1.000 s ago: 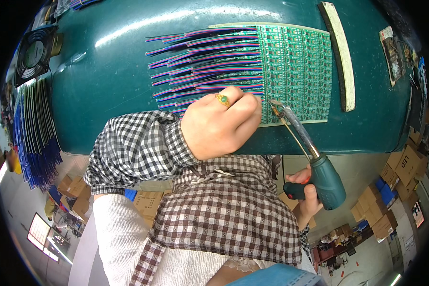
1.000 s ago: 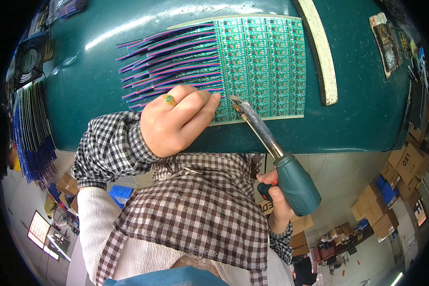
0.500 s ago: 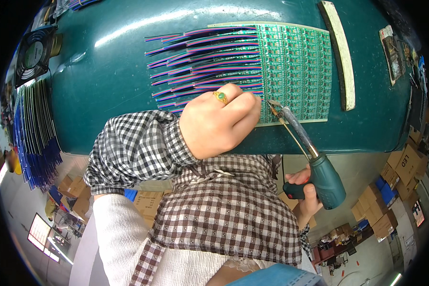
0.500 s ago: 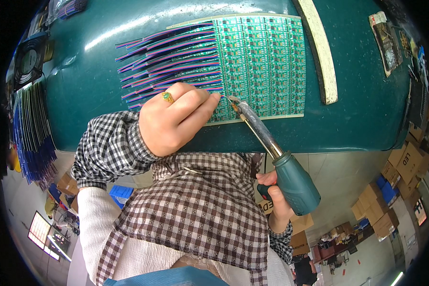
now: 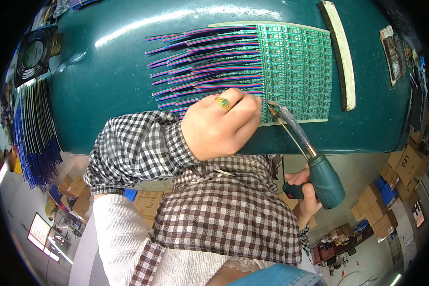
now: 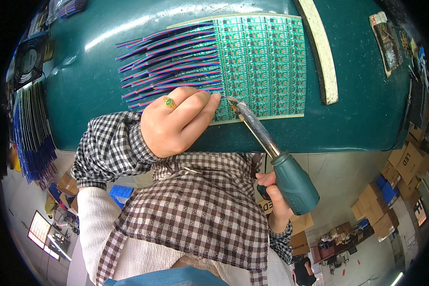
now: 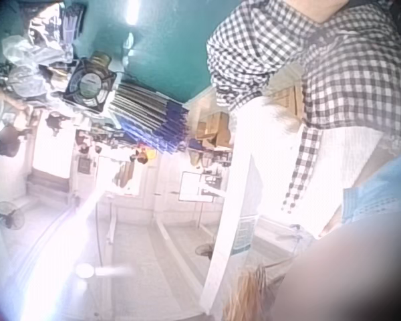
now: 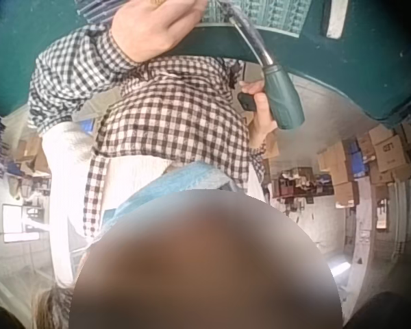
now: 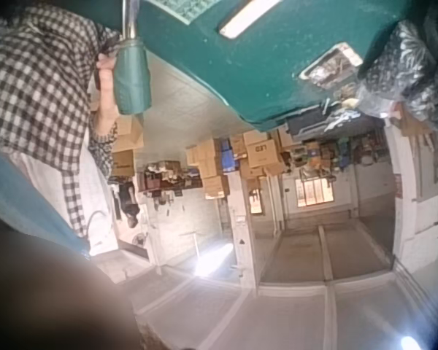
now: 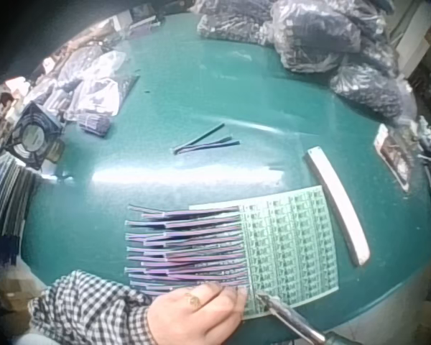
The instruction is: Assembling wires onto a circuit board using a soldering iron.
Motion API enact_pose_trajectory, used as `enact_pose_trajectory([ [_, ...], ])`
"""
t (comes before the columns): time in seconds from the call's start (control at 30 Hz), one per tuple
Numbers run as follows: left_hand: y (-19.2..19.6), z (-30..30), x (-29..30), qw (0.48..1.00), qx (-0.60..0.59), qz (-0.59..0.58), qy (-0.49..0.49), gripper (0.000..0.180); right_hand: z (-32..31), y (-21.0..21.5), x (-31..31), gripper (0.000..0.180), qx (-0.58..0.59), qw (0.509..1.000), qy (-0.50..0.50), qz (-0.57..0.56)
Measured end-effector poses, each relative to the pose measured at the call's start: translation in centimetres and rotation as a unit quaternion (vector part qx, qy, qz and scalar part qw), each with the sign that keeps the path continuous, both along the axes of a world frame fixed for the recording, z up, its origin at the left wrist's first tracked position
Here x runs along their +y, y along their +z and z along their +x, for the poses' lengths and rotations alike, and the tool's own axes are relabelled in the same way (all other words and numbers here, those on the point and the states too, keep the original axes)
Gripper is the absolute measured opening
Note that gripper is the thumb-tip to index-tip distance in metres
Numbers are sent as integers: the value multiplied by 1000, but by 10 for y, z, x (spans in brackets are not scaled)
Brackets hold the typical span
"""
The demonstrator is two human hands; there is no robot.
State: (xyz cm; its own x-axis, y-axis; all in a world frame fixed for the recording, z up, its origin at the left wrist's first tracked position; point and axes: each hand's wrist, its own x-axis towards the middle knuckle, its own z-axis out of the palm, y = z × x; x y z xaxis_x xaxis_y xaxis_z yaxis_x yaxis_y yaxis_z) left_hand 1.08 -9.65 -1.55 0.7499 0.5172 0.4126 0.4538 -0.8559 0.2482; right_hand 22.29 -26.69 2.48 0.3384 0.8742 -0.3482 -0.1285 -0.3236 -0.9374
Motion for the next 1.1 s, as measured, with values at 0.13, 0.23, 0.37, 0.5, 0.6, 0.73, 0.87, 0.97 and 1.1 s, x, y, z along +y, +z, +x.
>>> enact_pose_trajectory([
  [0.13, -2, 1, 1, 1000, 2, 9, 4, 28, 1, -3, 0, 60, -3, 1000, 2, -1],
  [0.23, -2, 1, 0, 1000, -3, 7, 7, 27, 1, -5, -2, 59, 0, 1000, 10, 4],
  [0.37, -2, 1, 1, 1000, -4, 7, 8, 27, 2, -6, -2, 61, 0, 1000, -11, 16],
  [0.5, -5, 1, 1, 1000, 1, 13, 8, 27, 6, -7, 0, 47, 30, 998, -42, 36],
  [0.6, -7, 0, 1, 1000, 3, 14, 9, 28, 33, -8, -4, 47, 42, 996, -11, 80],
  [0.73, 0, 4, 6, 1000, -10, 13, 1, 27, 92, 56, -21, 51, -65, 973, -179, 128],
  [0.87, 4, 1, 2, 1000, 18, 17, 3, 27, 87, 129, -8, 46, -557, 728, -388, 97],
  [0.97, 14, -2, -2, 999, 28, -32, -15, 39, 91, 156, -46, 46, -503, 765, -379, 132],
  [1.1, 0, -7, 1, 999, 25, -15, -15, 37, 246, 194, -187, 46, -405, 832, -336, 174],
])
